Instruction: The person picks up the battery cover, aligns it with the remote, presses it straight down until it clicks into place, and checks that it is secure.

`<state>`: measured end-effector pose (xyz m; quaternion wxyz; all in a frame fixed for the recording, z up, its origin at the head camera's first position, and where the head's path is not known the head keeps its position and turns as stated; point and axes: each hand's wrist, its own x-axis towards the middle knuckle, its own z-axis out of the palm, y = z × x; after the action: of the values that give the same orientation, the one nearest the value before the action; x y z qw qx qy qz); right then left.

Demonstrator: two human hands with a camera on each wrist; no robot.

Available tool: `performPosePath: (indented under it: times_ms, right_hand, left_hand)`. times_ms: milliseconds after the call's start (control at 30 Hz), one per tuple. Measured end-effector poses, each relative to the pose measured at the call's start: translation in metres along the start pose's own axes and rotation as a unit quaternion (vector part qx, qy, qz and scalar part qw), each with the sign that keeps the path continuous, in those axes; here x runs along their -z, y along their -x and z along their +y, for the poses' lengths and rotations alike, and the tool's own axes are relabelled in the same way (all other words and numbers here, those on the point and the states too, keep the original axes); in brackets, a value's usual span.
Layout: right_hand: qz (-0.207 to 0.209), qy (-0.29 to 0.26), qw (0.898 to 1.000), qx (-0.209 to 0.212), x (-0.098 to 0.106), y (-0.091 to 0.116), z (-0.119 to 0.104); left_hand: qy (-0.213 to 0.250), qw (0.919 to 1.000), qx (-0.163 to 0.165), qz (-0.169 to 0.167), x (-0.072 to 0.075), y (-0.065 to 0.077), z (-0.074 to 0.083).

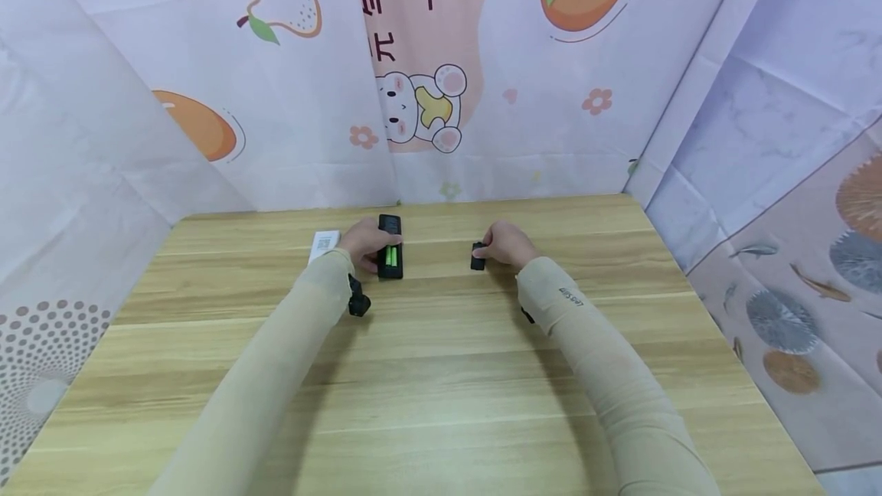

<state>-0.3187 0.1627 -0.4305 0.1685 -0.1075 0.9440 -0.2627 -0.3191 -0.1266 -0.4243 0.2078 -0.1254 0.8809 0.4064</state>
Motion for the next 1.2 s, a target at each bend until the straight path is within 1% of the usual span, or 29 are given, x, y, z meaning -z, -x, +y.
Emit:
performPosePath:
  times_ms: [167, 500, 667, 800, 900, 967, 1033, 1133, 1200]
  right_hand:
    - [-0.001, 0.01, 1.0, 0.008, -0.001, -0.001, 0.002]
    - [-0.001, 0.007, 1.0, 0.014, -0.003, -0.001, -0.001]
    - [-0.004, 0.012, 1.0, 0.007, -0.001, -0.001, -0.001]
    - [-0.008, 0.023, 1.0, -0.002, 0.004, 0.002, -0.005]
    - [-0.008, 0.03, 1.0, -0.001, 0.006, 0.003, -0.006]
    - [-0.008, 0.024, 1.0, 0.0, 0.005, 0.003, -0.007]
    - [-0.01, 0.005, 1.0, 0.0, 0.004, 0.003, -0.006]
    - [-0.016, -0.047, 0.999, -0.014, 0.003, 0.004, -0.005]
    - [-0.023, -0.084, 0.996, -0.021, 0.003, 0.005, -0.005]
  left_hand:
    - [0.025, 0.9997, 0.003, -0.004, 0.0, 0.001, -0.002]
    - [0.064, 0.9979, 0.009, -0.008, 0.001, 0.001, -0.005]
    - [0.07, 0.9974, 0.013, -0.013, 0.001, 0.001, -0.005]
    - [0.079, 0.9967, 0.006, -0.014, 0.0, 0.004, -0.004]
    - [0.092, 0.9957, 0.003, -0.014, 0.0, 0.006, -0.004]
    - [0.102, 0.9946, 0.001, -0.019, 0.001, 0.009, -0.005]
    - [0.112, 0.9934, 0.002, -0.026, 0.002, 0.01, -0.007]
    - [0.123, 0.9918, 0.0, -0.034, 0.005, 0.012, -0.008]
    - [0.127, 0.9913, 0.001, -0.036, 0.007, 0.01, -0.01]
